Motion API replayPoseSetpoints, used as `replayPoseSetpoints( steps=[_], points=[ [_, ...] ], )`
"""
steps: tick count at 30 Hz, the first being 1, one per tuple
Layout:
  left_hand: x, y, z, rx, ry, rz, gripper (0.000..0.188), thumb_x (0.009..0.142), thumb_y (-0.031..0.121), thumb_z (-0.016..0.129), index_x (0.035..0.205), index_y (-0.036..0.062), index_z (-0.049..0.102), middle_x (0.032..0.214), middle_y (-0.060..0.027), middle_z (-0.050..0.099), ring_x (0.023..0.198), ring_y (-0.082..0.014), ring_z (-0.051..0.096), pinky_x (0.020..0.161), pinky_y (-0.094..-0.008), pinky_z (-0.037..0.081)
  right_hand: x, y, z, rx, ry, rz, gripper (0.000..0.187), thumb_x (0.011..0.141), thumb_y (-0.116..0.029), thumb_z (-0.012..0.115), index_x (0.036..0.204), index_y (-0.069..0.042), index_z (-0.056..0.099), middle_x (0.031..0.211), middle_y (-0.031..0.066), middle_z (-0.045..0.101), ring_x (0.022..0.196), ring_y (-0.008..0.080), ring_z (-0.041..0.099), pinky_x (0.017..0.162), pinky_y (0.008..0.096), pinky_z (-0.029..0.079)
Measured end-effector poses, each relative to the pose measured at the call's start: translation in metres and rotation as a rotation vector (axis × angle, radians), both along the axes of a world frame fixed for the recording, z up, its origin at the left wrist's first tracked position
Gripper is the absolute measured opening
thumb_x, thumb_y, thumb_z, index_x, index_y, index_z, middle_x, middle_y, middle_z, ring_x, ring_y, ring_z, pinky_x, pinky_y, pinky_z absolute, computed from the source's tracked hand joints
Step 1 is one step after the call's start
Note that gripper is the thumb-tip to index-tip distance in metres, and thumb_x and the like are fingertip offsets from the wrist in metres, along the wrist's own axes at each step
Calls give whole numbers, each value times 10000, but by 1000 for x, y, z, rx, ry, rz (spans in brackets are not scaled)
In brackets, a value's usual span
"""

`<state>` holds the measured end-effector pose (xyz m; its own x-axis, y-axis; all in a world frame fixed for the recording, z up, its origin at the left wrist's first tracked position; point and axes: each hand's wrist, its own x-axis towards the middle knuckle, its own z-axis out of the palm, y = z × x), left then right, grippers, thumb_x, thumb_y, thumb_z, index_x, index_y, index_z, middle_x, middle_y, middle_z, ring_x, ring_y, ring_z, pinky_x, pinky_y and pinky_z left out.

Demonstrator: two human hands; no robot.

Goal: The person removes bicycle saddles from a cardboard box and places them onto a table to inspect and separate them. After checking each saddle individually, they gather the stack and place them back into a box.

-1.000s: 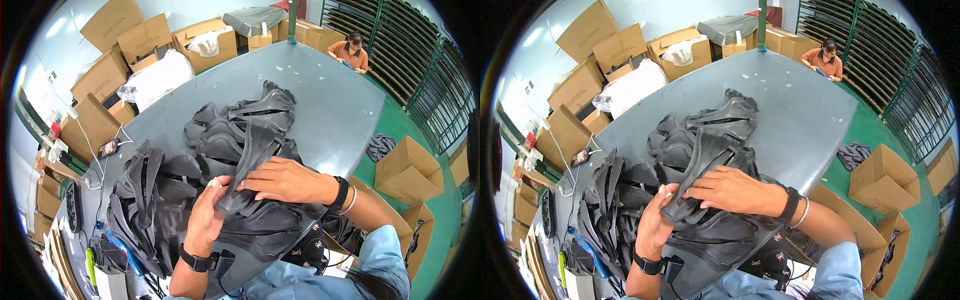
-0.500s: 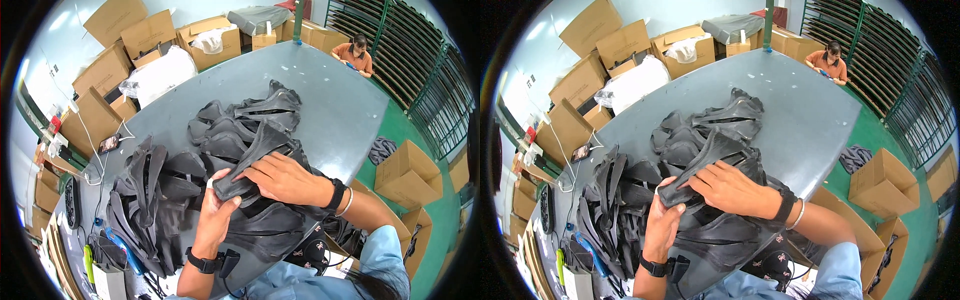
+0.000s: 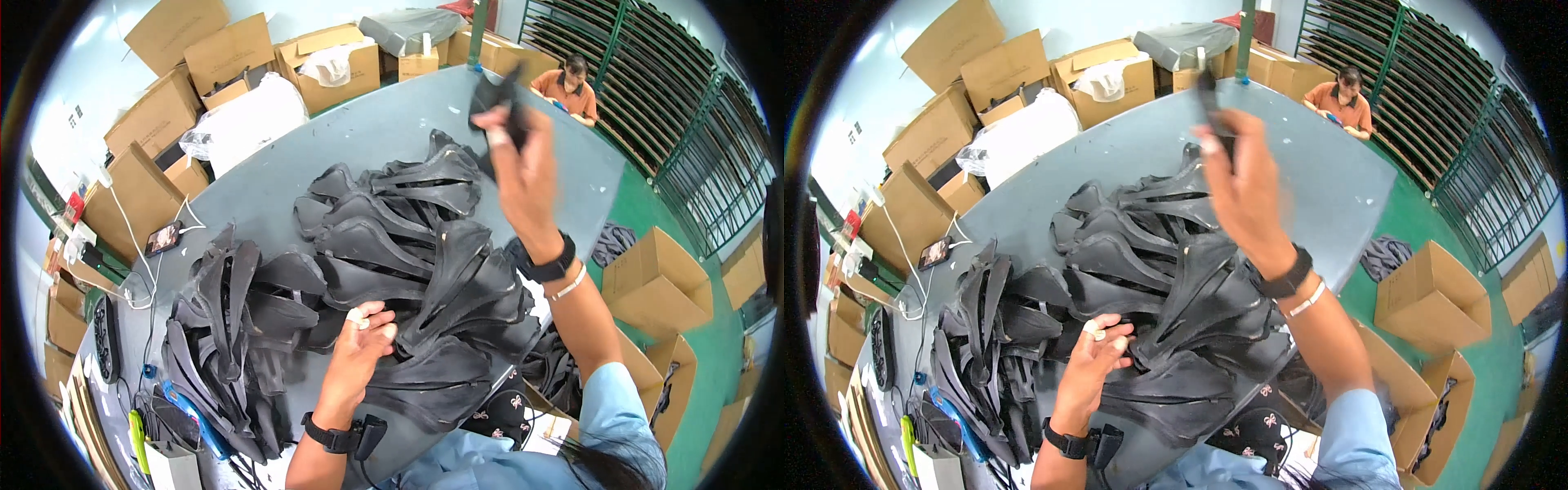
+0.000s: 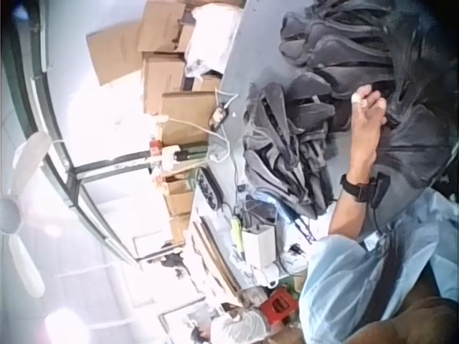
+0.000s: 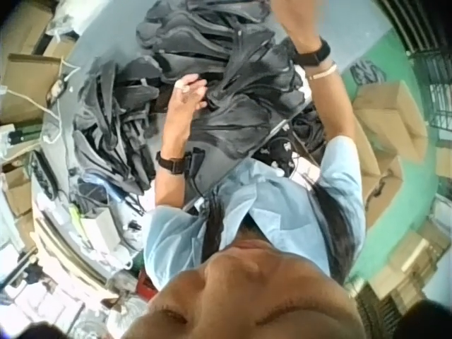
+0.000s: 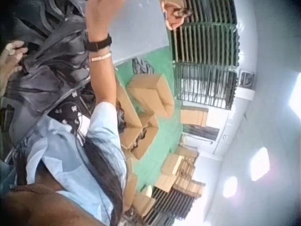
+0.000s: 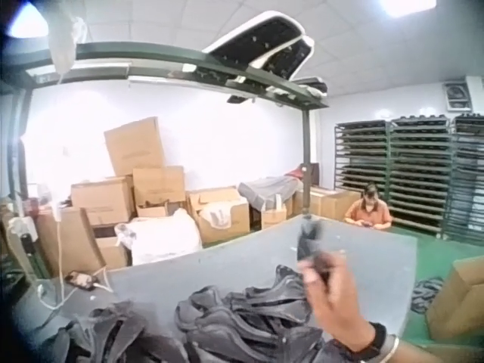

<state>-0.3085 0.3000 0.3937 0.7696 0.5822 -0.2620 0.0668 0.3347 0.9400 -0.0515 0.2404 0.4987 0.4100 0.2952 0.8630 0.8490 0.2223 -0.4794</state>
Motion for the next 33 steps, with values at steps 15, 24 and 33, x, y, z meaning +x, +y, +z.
replayPoseSetpoints(
  steps=[15,24,33],
  points=[
    [23,-2,-5,-241,-206,-64,186,853,17,571,1039,13,568,986,-52,593,834,-134,559,751,-276,464,-29,-77,-69,-1138,-465,370,292,742,-174,671,1007,-95,577,957,57,567,927,235,530,789,367,385],
    [25,-8,-10,176,-71,104,191,740,-83,550,893,10,616,856,-17,599,766,-83,526,718,-222,415,-5,-78,-67,-790,178,468,207,832,-179,620,945,-55,500,877,57,525,840,205,522,767,325,412],
    [-30,53,35,247,-215,459,153,828,-20,517,859,82,626,814,12,573,671,-45,491,602,-204,427,43,-48,-1,-264,-247,-123,232,832,-218,628,989,-55,579,787,91,515,703,236,515,664,322,417]
  ],
)
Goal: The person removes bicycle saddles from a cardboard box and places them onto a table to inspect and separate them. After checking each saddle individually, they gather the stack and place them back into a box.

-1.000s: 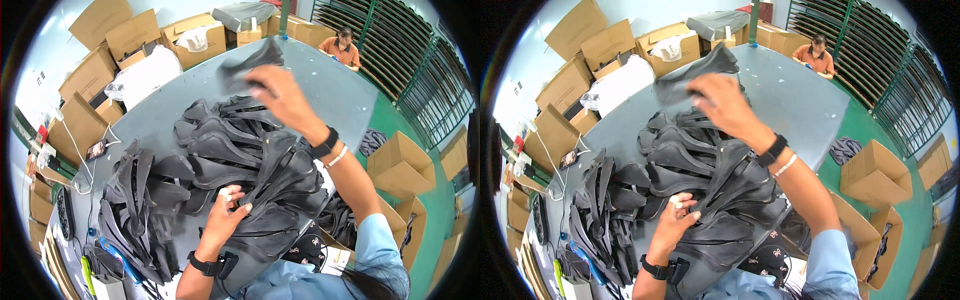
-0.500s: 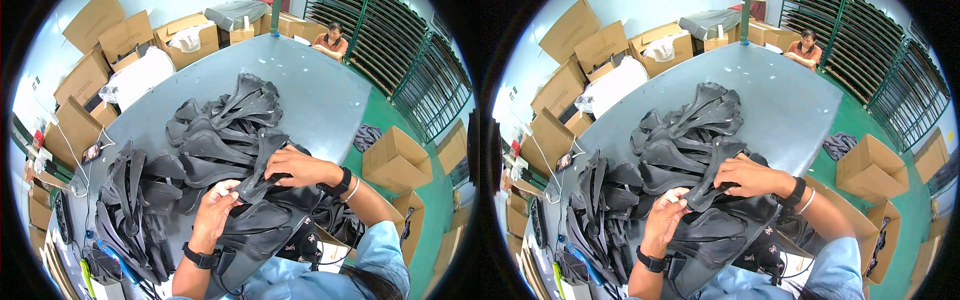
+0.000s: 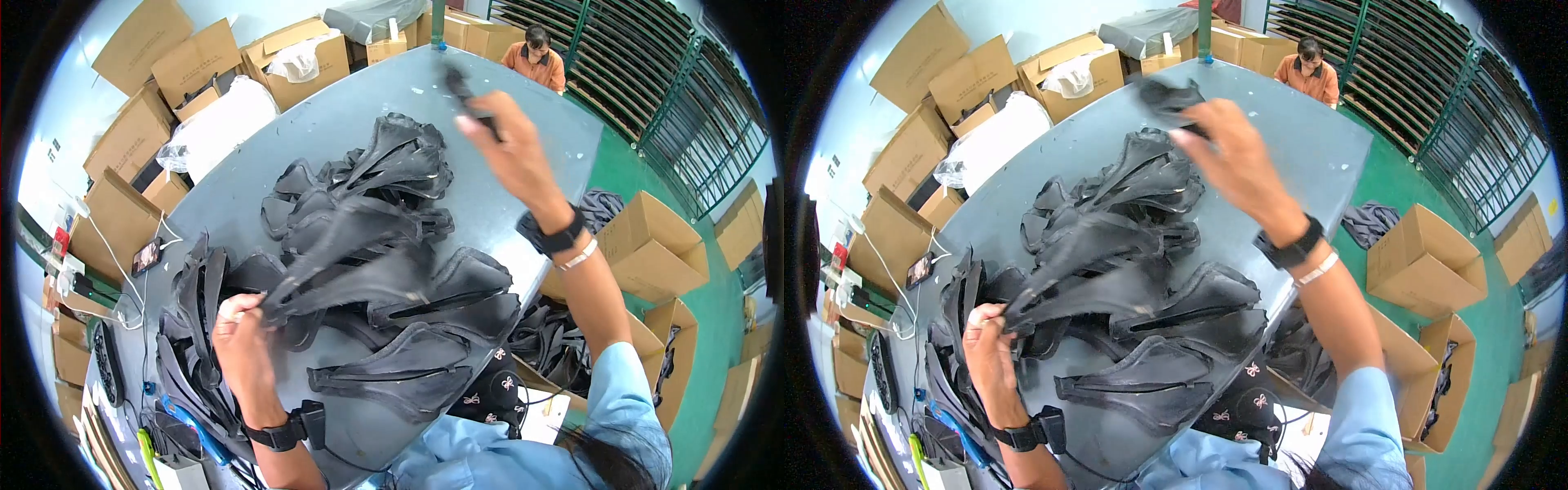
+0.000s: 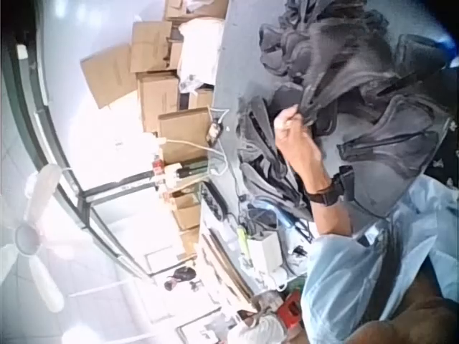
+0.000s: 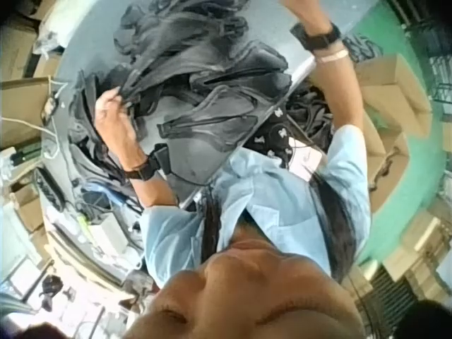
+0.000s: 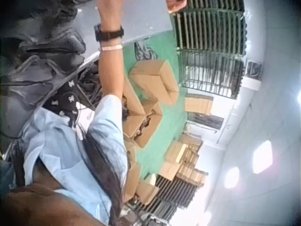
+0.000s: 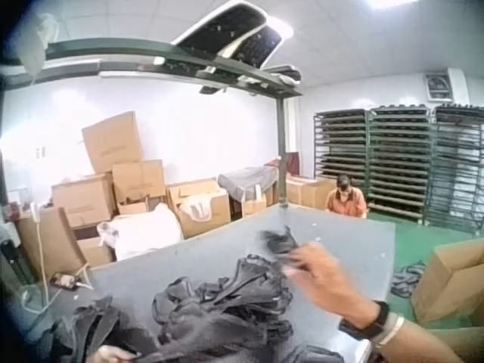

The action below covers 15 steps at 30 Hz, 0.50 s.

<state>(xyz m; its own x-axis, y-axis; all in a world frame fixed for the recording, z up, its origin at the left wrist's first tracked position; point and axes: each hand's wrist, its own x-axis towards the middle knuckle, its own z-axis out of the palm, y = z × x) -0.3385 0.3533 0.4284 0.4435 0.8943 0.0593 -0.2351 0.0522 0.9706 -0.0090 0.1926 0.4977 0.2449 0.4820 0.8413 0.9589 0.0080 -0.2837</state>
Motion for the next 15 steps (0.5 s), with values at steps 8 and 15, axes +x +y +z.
replayPoseSetpoints(
  steps=[8,15],
  points=[
    [-18,-17,-9,437,342,367,132,885,65,529,989,-4,575,959,-21,583,847,-101,523,747,-244,429,-15,28,-62,-728,-404,-190,301,714,-265,683,953,-98,609,834,83,591,809,281,589,743,402,431],
    [18,-86,-37,1013,876,-647,508,731,233,722,1153,36,519,956,-170,602,909,-343,570,788,-425,453,-39,-22,-102,-1103,-167,390,505,613,-348,735,1001,-54,602,920,150,629,854,342,604,722,418,471]
  ],
)
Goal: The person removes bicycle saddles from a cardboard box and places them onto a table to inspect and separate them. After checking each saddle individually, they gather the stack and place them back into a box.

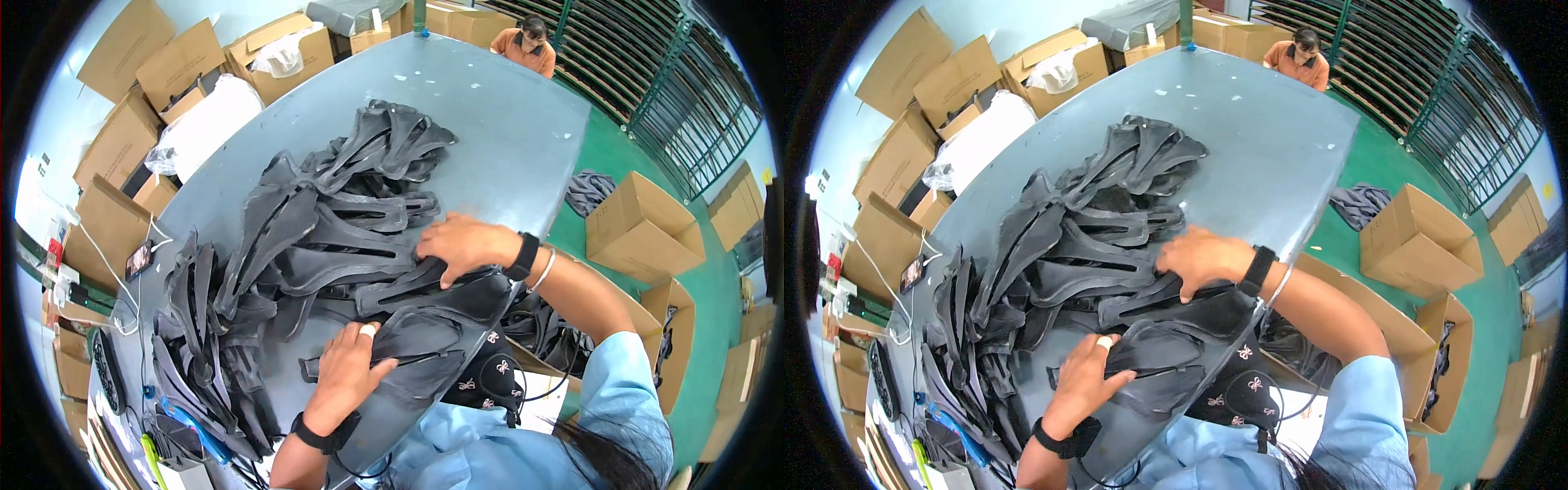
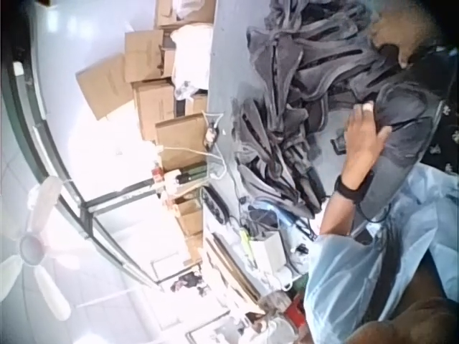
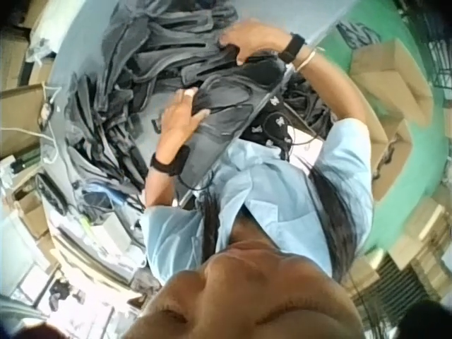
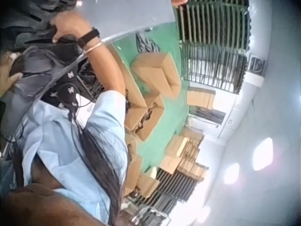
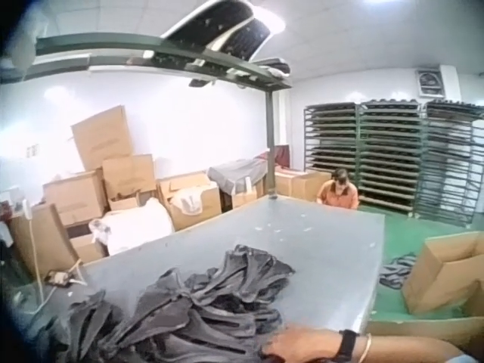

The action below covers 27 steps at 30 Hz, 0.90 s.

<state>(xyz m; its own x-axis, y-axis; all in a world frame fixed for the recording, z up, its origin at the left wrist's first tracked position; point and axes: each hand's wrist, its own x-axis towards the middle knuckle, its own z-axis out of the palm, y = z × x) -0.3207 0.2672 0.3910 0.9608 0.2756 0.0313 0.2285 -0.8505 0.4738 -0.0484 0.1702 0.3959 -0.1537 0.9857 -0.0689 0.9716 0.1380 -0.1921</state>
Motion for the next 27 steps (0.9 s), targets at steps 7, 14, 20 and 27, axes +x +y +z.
replayPoseSetpoints(
  steps=[7,14,20,27],
  points=[
    [-37,49,46,-832,117,298,302,735,141,722,954,-14,582,901,-99,615,710,-165,593,636,-278,475,52,-39,46,30,632,-280,529,680,-374,721,1036,-13,569,921,123,622,859,258,579,753,390,453],
    [-25,113,10,-65,-587,817,417,875,222,587,1180,-47,492,1039,-102,552,920,-167,495,838,-285,394,61,8,35,496,890,-494,746,796,-458,660,1298,29,402,1190,189,531,1114,246,516,931,341,417],
    [81,-41,85,-492,-1092,550,172,829,104,599,961,-6,599,897,-112,618,741,-179,576,668,-257,475,120,-173,13,554,1087,-833,391,865,-318,618,1125,-33,553,965,59,610,854,113,588,746,240,470],
    [253,-212,12,-1156,-300,10,237,889,141,552,1101,37,526,1055,-65,534,935,-157,536,791,-290,436,112,-409,-156,477,1070,-1651,231,857,-282,631,904,-62,577,688,-17,535,615,75,522,529,215,445]
  ],
)
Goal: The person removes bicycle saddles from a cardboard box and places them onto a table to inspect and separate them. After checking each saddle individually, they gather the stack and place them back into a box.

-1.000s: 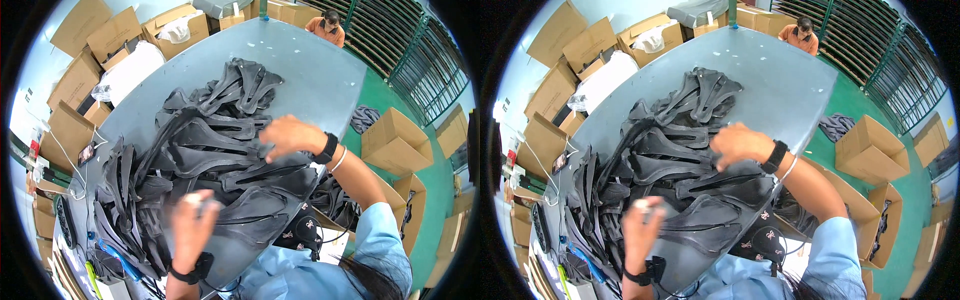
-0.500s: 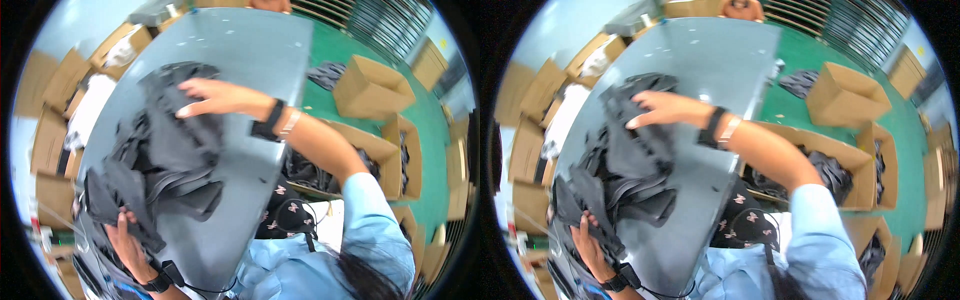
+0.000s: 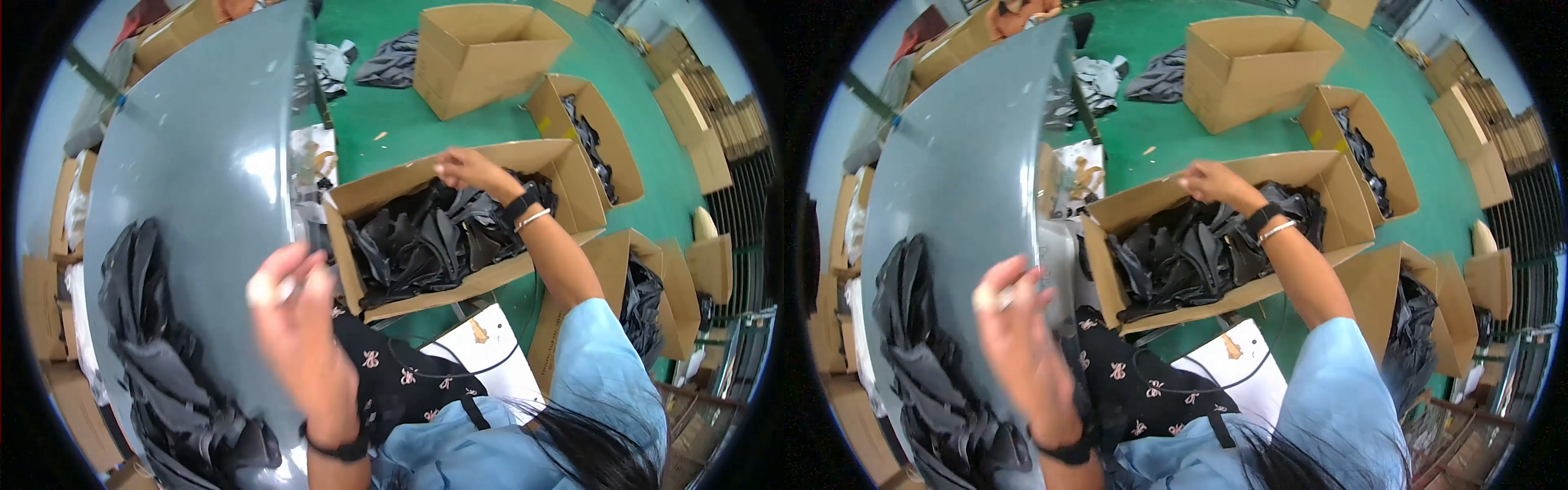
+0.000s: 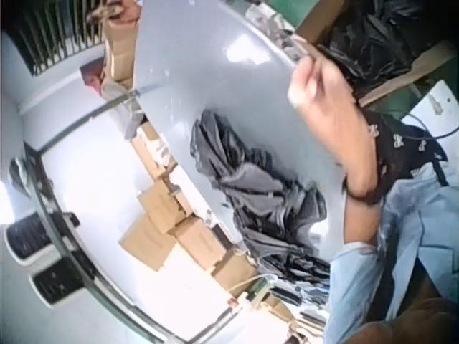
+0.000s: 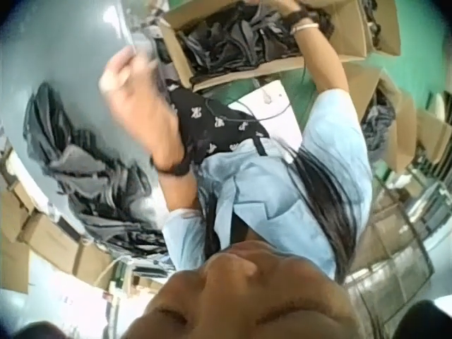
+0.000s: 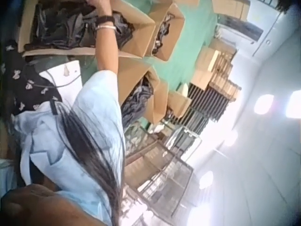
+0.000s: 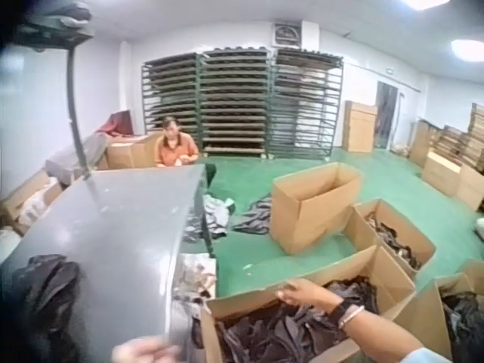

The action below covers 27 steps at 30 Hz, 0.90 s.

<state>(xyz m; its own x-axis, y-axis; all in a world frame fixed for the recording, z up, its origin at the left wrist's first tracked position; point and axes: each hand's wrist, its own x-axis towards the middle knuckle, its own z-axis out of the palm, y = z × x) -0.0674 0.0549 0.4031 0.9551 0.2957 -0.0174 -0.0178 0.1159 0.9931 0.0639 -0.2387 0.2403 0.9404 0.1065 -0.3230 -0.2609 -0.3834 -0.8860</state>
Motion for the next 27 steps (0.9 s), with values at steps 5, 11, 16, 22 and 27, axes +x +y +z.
replayPoseSetpoints(
  steps=[5,11,16,22,27],
  points=[
    [60,-69,-151,-491,553,-191,113,876,135,569,980,94,551,893,14,544,815,-98,521,716,-253,433,-78,-121,-189,-141,291,-142,212,841,-248,624,861,-44,570,639,18,497,550,169,487,463,307,418],
    [63,-61,-253,-425,914,-136,208,858,190,580,1038,92,546,911,7,555,834,-112,531,718,-275,432,-122,-27,-303,-76,1052,-729,521,865,-339,617,1241,-3,485,1185,109,559,1022,252,541,840,383,429],
    [70,-66,-282,-221,982,-307,299,846,273,618,1080,110,527,978,0,549,895,-122,517,752,-290,412,-116,27,-271,625,593,-862,221,823,-191,634,966,-66,520,850,44,587,770,202,581,650,332,455],
    [57,-88,-311,39,849,-391,629,753,235,750,1212,-36,417,1124,-130,531,966,-178,522,845,-307,426,-116,114,-145,-229,233,-176,264,745,-146,669,958,-65,534,824,61,614,739,197,606,661,323,483],
    [79,-36,-323,-147,915,50,343,833,204,679,1034,-48,562,970,-78,599,779,-146,567,714,-264,455,-66,60,-206,-48,-103,-297,240,764,-99,648,996,-67,596,914,92,622,827,255,604,728,334,484]
  ],
)
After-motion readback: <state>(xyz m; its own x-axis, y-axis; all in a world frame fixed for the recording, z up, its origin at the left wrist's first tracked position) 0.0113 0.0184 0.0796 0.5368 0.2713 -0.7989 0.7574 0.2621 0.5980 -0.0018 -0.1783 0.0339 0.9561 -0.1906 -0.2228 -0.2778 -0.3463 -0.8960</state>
